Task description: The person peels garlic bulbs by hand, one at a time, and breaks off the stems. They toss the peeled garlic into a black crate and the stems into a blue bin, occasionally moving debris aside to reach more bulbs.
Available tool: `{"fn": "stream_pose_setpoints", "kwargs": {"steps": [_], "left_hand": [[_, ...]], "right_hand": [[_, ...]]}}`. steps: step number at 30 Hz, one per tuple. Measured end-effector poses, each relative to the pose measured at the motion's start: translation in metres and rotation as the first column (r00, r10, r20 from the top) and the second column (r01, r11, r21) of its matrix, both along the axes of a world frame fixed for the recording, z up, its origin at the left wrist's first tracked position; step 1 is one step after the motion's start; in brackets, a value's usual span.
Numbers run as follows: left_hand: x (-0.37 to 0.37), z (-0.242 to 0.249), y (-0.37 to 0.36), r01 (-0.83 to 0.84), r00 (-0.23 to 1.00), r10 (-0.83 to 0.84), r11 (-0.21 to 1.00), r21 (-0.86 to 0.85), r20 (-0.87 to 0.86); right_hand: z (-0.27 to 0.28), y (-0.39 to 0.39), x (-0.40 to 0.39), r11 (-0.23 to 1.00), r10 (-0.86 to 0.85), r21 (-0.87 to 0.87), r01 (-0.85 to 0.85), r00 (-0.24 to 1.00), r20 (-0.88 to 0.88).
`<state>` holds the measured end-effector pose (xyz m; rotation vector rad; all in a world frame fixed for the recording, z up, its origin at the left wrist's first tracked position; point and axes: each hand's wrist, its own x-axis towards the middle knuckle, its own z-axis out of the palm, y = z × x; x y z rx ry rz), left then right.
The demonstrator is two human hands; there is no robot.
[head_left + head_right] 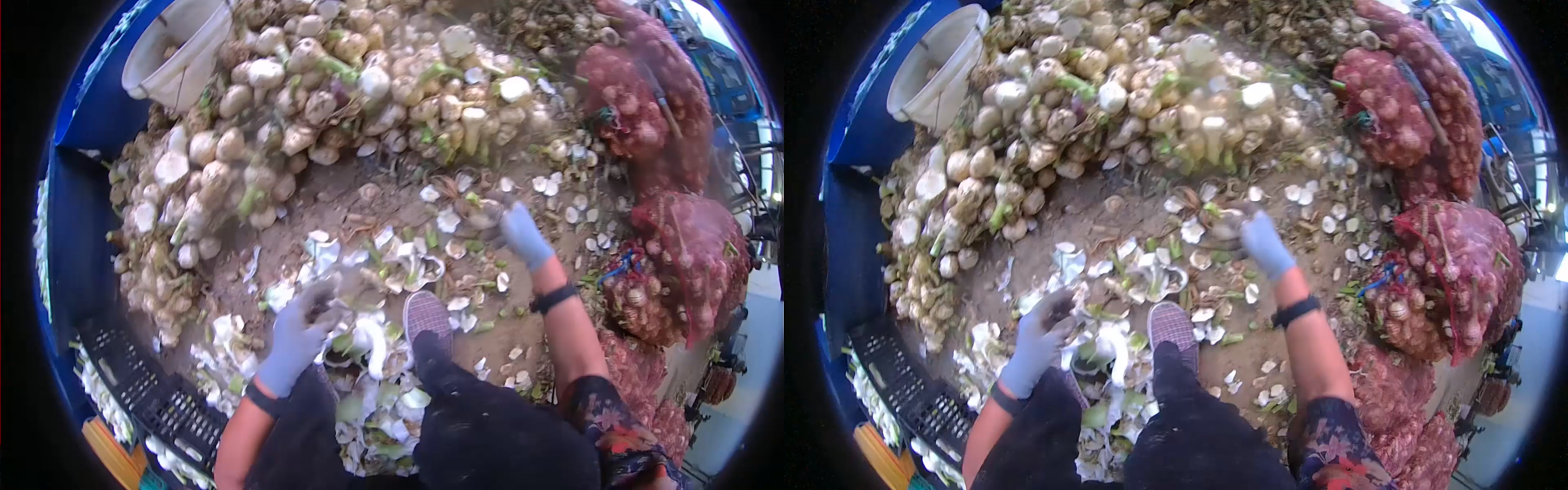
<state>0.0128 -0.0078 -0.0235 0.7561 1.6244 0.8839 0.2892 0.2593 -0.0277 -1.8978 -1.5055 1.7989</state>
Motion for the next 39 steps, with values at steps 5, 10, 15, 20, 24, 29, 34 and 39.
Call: {"fn": "stream_pose_setpoints", "kwargs": {"steps": [5, 10, 15, 20, 24, 29, 34, 39], "left_hand": [[0.029, 0.026, 0.031, 0.274, 0.914, -0.154, 0.917, 0.289, -0.377], [-0.001, 0.027, 0.016, 0.114, 0.993, -0.114, 0.988, 0.102, -0.006], [0.008, 0.023, 0.008, 0.108, 0.991, -0.095, 0.984, 0.141, -0.099], [0.000, 0.026, 0.010, 0.155, 0.965, -0.082, 0.945, 0.287, -0.251], [-0.003, 0.024, 0.008, -0.133, 0.950, 0.094, 0.984, 0.115, 0.298], [-0.007, 0.037, 0.005, -0.261, 0.842, 0.212, 0.965, 0.030, 0.497], [-0.013, 0.031, 0.002, -0.321, 0.779, 0.271, 0.947, -0.013, 0.565], [-0.018, 0.042, -0.001, -0.367, 0.717, 0.281, 0.930, 0.002, 0.638]], "right_hand": [[0.019, -0.130, -0.093, 0.930, 0.025, -0.305, -0.208, 0.860, -0.509], [0.030, -0.125, -0.113, 0.861, 0.428, -0.073, -0.504, 0.794, -0.433], [0.018, -0.136, -0.124, 0.830, 0.519, -0.025, -0.558, 0.787, -0.335], [0.020, -0.143, -0.121, 0.865, 0.361, -0.169, -0.472, 0.821, -0.443], [0.028, -0.141, -0.126, 0.851, 0.367, -0.184, -0.491, 0.809, -0.460], [0.042, -0.141, -0.129, 0.832, 0.381, -0.190, -0.521, 0.786, -0.487], [0.047, -0.142, -0.138, 0.827, 0.388, -0.209, -0.522, 0.799, -0.460], [0.050, -0.142, -0.143, 0.788, 0.398, -0.218, -0.575, 0.747, -0.532]]}}
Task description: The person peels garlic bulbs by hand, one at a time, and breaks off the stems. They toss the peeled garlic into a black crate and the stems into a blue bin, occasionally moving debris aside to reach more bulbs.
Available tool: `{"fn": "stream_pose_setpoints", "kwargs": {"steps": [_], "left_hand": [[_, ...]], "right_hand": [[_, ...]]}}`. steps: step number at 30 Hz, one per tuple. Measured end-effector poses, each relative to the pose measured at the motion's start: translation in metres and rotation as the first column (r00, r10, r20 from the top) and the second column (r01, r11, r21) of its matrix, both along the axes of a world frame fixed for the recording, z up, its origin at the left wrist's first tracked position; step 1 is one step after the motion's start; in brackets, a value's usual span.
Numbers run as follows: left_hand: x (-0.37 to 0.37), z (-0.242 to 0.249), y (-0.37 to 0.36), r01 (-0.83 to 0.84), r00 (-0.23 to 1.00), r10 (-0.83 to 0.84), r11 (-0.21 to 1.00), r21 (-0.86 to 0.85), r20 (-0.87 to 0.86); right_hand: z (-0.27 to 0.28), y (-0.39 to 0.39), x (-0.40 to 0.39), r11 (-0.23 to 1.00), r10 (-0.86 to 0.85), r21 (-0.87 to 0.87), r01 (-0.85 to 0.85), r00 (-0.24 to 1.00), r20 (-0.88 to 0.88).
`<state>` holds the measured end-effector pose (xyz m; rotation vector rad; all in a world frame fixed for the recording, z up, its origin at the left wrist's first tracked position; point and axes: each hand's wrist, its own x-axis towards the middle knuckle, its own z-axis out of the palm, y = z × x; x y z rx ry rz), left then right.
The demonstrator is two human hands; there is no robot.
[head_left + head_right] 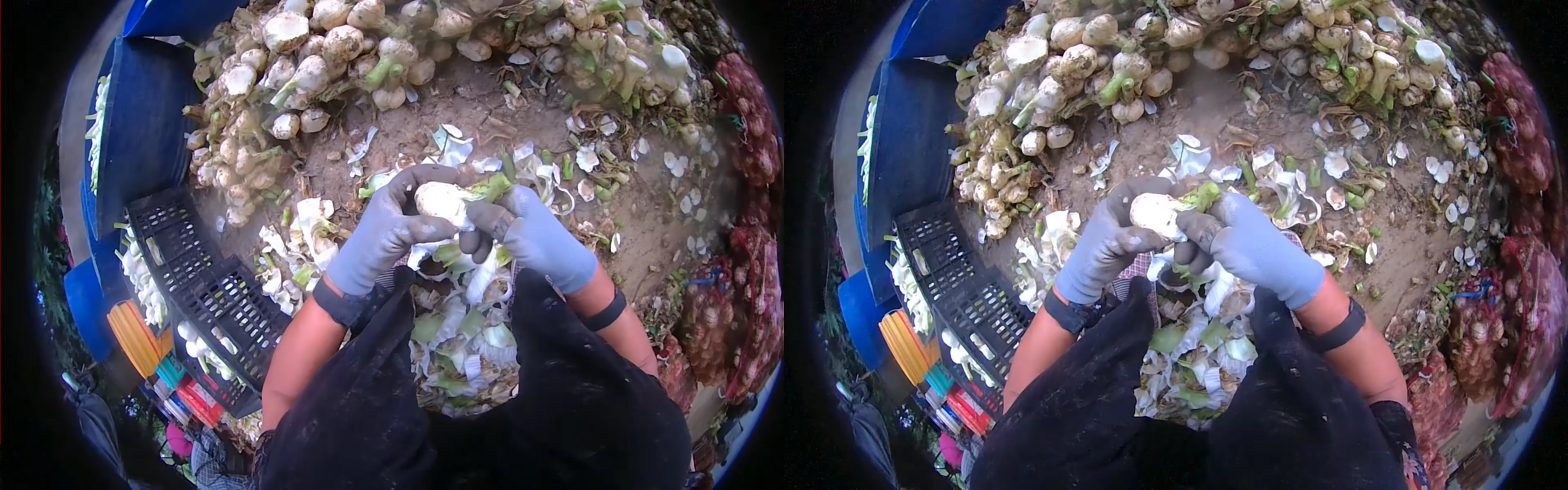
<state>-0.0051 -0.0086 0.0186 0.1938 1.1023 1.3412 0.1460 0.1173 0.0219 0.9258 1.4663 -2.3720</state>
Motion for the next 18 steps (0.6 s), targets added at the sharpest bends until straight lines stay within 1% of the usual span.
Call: {"fn": "stream_pose_setpoints", "kwargs": {"steps": [1, 3, 4, 6, 7, 8, 9, 10, 12, 13, 14, 15, 16, 17, 18], "left_hand": [[-0.001, -0.002, -0.001, 0.000, 1.000, 0.000, 1.000, -0.002, 0.002], [-0.005, -0.011, -0.001, 0.018, 0.978, -0.030, 0.998, -0.061, -0.205], [-0.004, -0.013, -0.002, 0.016, 0.979, -0.029, 0.998, -0.061, -0.204], [0.000, -0.017, -0.003, -0.026, 0.901, -0.003, 0.998, -0.061, -0.433], [0.002, -0.021, -0.005, -0.021, 0.902, -0.008, 0.998, -0.063, -0.431], [0.005, -0.024, -0.006, 0.024, 0.797, -0.049, 0.998, -0.050, -0.602], [0.008, -0.026, -0.006, 0.071, 0.658, -0.080, 0.996, -0.044, -0.749], [0.010, -0.025, -0.006, 0.076, 0.662, -0.085, 0.996, -0.046, -0.745], [0.010, -0.020, -0.006, 0.143, 0.396, -0.180, 0.981, -0.133, -0.901], [0.009, -0.023, -0.007, 0.141, 0.396, -0.179, 0.981, -0.133, -0.901], [0.008, -0.027, -0.008, 0.144, 0.373, -0.144, 0.985, -0.096, -0.917], [0.008, -0.029, -0.008, 0.151, 0.351, -0.108, 0.987, -0.058, -0.930], [0.009, -0.028, -0.009, 0.154, 0.352, -0.111, 0.986, -0.059, -0.929], [0.012, -0.025, -0.009, 0.061, 0.646, -0.084, 0.996, -0.058, -0.758], [0.013, -0.023, -0.009, -0.030, 0.863, -0.018, 0.996, -0.086, -0.505]], "right_hand": [[-0.003, -0.002, 0.002, 1.000, 0.000, -0.002, 0.000, 1.000, 0.002], [-0.011, -0.006, 0.006, 0.987, -0.156, -0.073, 0.144, 0.967, -0.202], [-0.010, -0.006, 0.005, 0.987, -0.154, -0.074, 0.142, 0.967, -0.201], [-0.005, -0.006, -0.001, 0.983, -0.180, 0.044, 0.178, 0.983, 0.032], [-0.008, -0.006, -0.002, 0.982, -0.185, 0.043, 0.183, 0.982, 0.035], [-0.013, -0.007, -0.002, 0.982, -0.144, 0.134, 0.133, 0.986, 0.078], [-0.018, -0.008, -0.002, 0.972, -0.107, 0.222, 0.077, 0.986, 0.126], [-0.023, -0.010, -0.001, 0.972, -0.111, 0.220, 0.080, 0.985, 0.132], [-0.032, -0.013, -0.002, 0.898, -0.069, 0.440, -0.011, 0.984, 0.166], [-0.033, -0.015, -0.002, 0.898, -0.066, 0.440, -0.013, 0.984, 0.165], [-0.033, -0.016, -0.001, 0.791, -0.027, 0.608, -0.061, 0.991, 0.134], [-0.033, -0.017, -0.001, 0.651, 0.015, 0.753, -0.095, 0.994, 0.112], [-0.033, -0.018, -0.001, 0.652, 0.012, 0.752, -0.094, 0.993, 0.113], [-0.034, -0.018, -0.001, 0.586, 0.033, 0.802, -0.117, 0.992, 0.120], [-0.034, -0.017, -0.002, 0.514, 0.055, 0.847, -0.138, 0.990, 0.128]]}}
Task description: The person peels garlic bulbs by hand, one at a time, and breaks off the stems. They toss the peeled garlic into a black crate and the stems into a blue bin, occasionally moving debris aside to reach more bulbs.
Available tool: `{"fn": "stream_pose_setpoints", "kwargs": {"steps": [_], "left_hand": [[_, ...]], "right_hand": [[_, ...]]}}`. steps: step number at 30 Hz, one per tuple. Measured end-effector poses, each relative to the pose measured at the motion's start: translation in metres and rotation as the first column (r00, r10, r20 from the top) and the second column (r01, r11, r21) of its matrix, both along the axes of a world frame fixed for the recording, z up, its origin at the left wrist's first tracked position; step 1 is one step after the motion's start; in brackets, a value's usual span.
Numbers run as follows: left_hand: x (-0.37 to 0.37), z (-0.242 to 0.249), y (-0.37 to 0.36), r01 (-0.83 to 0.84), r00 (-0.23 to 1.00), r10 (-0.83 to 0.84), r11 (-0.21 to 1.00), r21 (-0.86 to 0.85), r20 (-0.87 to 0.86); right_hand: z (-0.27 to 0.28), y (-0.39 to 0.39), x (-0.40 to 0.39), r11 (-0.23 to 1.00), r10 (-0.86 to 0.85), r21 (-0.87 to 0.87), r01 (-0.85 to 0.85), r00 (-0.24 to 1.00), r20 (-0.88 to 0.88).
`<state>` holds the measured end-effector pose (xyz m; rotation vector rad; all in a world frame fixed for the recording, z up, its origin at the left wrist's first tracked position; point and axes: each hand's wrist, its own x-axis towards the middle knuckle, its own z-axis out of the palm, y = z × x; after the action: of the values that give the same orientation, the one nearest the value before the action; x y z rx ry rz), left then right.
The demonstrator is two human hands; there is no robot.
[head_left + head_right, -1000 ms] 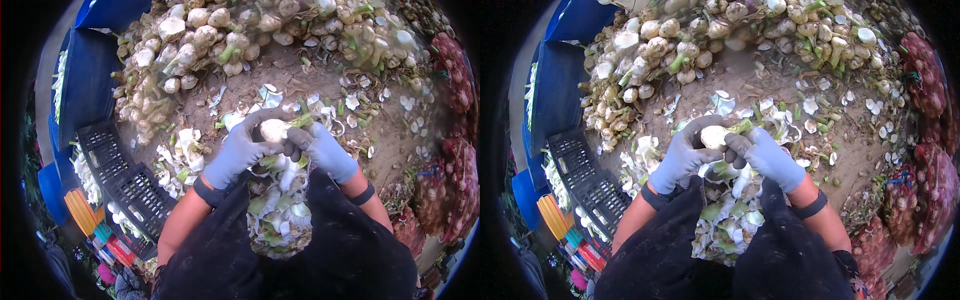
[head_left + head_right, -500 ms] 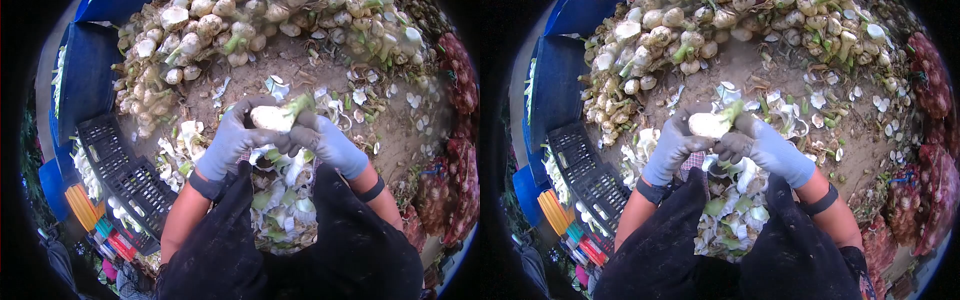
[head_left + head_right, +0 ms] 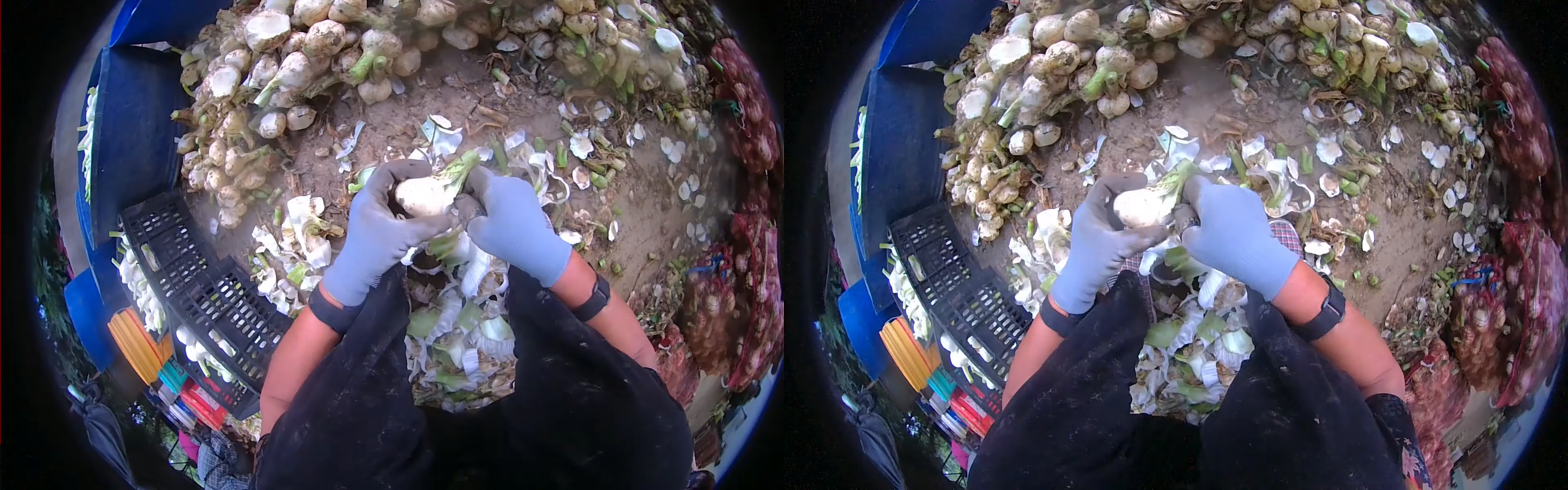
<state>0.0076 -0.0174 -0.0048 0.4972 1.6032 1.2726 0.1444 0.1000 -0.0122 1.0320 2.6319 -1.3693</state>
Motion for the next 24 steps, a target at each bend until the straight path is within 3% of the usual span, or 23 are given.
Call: {"fn": "stream_pose_setpoints", "kwargs": {"steps": [1, 3, 4, 6, 7, 9, 10, 11, 12, 13, 14, 16, 17, 18, 19, 20, 21, 22, 23, 24], "left_hand": [[0.000, -0.001, -0.001, -0.001, 1.000, 0.001, 1.000, 0.000, 0.000], [-0.002, -0.001, -0.003, -0.089, 0.950, 0.074, 0.995, 0.035, 0.303], [-0.004, 0.002, -0.002, -0.089, 0.951, 0.074, 0.995, 0.037, 0.301], [-0.009, 0.010, -0.001, -0.095, 0.803, 0.103, 0.994, -0.045, 0.586], [-0.011, 0.004, -0.003, -0.088, 0.779, 0.073, 0.996, -0.006, 0.622], [-0.010, 0.002, 0.000, -0.091, 0.807, 0.075, 0.996, -0.002, 0.586], [-0.008, 0.002, 0.000, -0.089, 0.831, 0.075, 0.996, 0.000, 0.551], [-0.004, 0.000, 0.001, -0.084, 0.830, 0.070, 0.996, 0.001, 0.553], [0.000, -0.003, 0.001, -0.010, 0.914, -0.001, 1.000, 0.024, 0.405], [0.003, -0.005, 0.001, 0.065, 0.967, -0.071, 0.997, 0.034, 0.243], [0.000, -0.003, 0.001, 0.066, 0.968, -0.072, 0.997, 0.035, 0.242], [-0.013, 0.003, -0.003, 0.168, 0.932, -0.092, 0.967, -0.191, 0.350], [-0.017, 0.003, -0.007, 0.091, 0.855, -0.063, 0.995, -0.030, 0.515], [-0.019, 0.001, -0.005, 0.088, 0.857, -0.059, 0.996, -0.032, 0.511], [-0.020, -0.001, 0.001, 0.022, 0.929, 0.012, 0.996, -0.088, 0.370], [-0.020, -0.003, 0.007, -0.052, 0.973, 0.080, 0.990, -0.133, 0.218], [-0.019, -0.004, 0.010, -0.130, 0.988, 0.142, 0.978, -0.165, 0.059], [-0.018, -0.002, 0.010, -0.134, 0.988, 0.145, 0.977, -0.164, 0.058], [-0.015, 0.001, 0.009, -0.008, 0.993, 0.000, 0.998, -0.069, -0.114], [-0.012, 0.003, 0.009, 0.140, 0.946, -0.132, 0.990, 0.005, -0.296]], "right_hand": [[0.000, 0.002, 0.000, 1.000, 0.001, 0.000, -0.001, 1.000, 0.000], [0.000, 0.010, 0.003, 0.968, 0.108, 0.211, -0.133, 0.986, 0.123], [-0.004, 0.012, 0.006, 0.968, 0.109, 0.213, -0.133, 0.987, 0.122], [-0.013, 0.011, 0.012, 0.985, 0.119, 0.125, -0.117, 0.993, -0.009], [-0.014, 0.009, 0.013, 0.986, 0.118, 0.122, -0.116, 0.993, -0.008], [-0.007, 0.008, 0.009, 0.957, -0.135, -0.286, 0.041, 0.938, -0.319], [-0.006, 0.008, 0.008, 0.957, -0.140, -0.288, 0.046, 0.938, -0.317], [-0.004, 0.011, 0.006, 0.834, -0.227, -0.550, 0.042, 0.935, -0.271], [-0.002, 0.017, 0.003, 0.643, -0.297, -0.765, 0.036, 0.933, -0.206], [0.005, 0.026, 0.003, 0.580, -0.202, -0.812, 0.073, 0.978, -0.057], [0.002, 0.026, 0.002, 0.580, -0.202, -0.811, 0.072, 0.978, -0.058], [-0.004, 0.023, 0.000, 0.569, -0.145, -0.818, 0.083, 0.989, 0.000], [-0.002, 0.018, 0.000, 0.564, -0.143, -0.822, 0.080, 0.990, -0.002], [0.003, 0.012, 0.001, 0.523, -0.199, -0.848, 0.080, 0.980, -0.030], [0.009, 0.006, 0.002, 0.483, -0.253, -0.872, 0.076, 0.966, -0.056], [0.023, 0.002, 0.000, 0.535, -0.335, -0.843, 0.052, 0.929, -0.156], [0.010, 0.001, 0.002, 0.527, -0.321, -0.844, 0.097, 0.943, -0.092], [-0.004, 0.001, 0.004, 0.521, -0.308, -0.841, 0.145, 0.951, -0.026], [-0.006, 0.000, 0.004, 0.523, -0.306, -0.840, 0.144, 0.952, -0.028], [-0.007, 0.000, 0.004, 0.610, -0.266, -0.786, 0.100, 0.960, -0.085]]}}
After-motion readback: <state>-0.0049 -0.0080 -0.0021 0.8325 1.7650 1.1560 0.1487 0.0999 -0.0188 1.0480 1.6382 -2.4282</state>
